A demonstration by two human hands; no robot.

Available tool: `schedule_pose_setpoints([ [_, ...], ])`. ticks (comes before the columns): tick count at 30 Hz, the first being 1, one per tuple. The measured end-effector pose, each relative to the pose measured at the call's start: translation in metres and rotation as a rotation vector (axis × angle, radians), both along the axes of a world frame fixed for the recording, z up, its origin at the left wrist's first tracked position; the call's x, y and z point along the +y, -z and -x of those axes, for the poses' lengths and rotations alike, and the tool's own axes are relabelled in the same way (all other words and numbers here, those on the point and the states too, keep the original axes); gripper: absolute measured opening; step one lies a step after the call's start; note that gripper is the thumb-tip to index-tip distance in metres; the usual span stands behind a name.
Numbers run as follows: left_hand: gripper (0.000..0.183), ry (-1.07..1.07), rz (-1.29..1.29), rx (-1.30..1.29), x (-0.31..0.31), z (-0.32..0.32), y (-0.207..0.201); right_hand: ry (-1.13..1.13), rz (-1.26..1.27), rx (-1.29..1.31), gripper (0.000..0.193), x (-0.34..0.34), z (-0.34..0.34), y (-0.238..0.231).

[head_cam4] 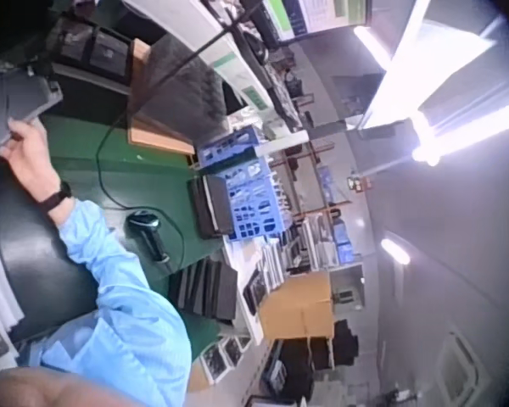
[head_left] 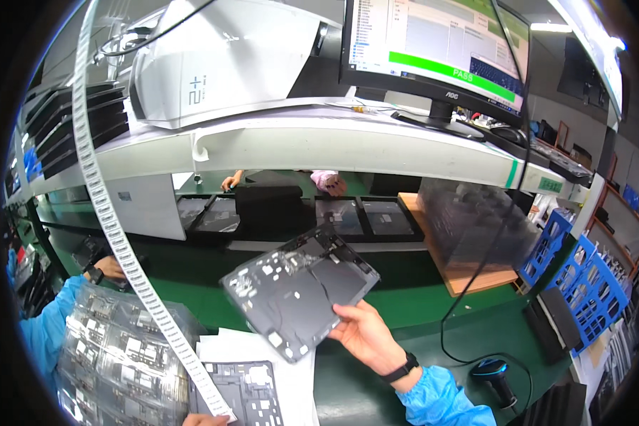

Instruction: Installing a PCB into an electronic device housing and scanning components on an assembly line.

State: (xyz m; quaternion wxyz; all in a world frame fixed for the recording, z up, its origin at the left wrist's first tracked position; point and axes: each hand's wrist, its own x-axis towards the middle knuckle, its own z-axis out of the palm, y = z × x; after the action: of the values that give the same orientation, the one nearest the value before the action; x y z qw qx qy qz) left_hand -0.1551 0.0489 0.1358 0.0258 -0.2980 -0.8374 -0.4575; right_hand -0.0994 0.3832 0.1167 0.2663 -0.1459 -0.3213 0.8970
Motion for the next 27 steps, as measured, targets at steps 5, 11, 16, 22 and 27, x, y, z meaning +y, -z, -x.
schedule_pose_setpoints([
  [5, 0.012, -0.059, 0.019, 0.250, -0.009, -0.007, -0.005, -0.138, -0.094, -0.048, 0.037, -0.056, -0.072, -0.011],
  [11, 0.017, -0.138, -0.275, -0.023, -0.019, -0.029, -0.011, -0.297, -0.156, -0.149, 0.039, -0.090, -0.122, -0.013],
  [16, 0.046, 0.096, -0.355, -0.472, -0.008, -0.077, -0.034, -0.534, -0.238, -0.110, 0.041, -0.087, -0.137, -0.013],
  [22, 0.055, 0.069, -0.342, -0.556, -0.009, -0.103, -0.019, -0.680, -0.338, -0.129, 0.038, -0.090, -0.139, -0.014],
  [27, 0.062, 0.148, -0.581, -0.594, -0.016, -0.113, -0.010, -0.718, -0.403, -0.102, 0.038, -0.089, -0.141, -0.008],
])
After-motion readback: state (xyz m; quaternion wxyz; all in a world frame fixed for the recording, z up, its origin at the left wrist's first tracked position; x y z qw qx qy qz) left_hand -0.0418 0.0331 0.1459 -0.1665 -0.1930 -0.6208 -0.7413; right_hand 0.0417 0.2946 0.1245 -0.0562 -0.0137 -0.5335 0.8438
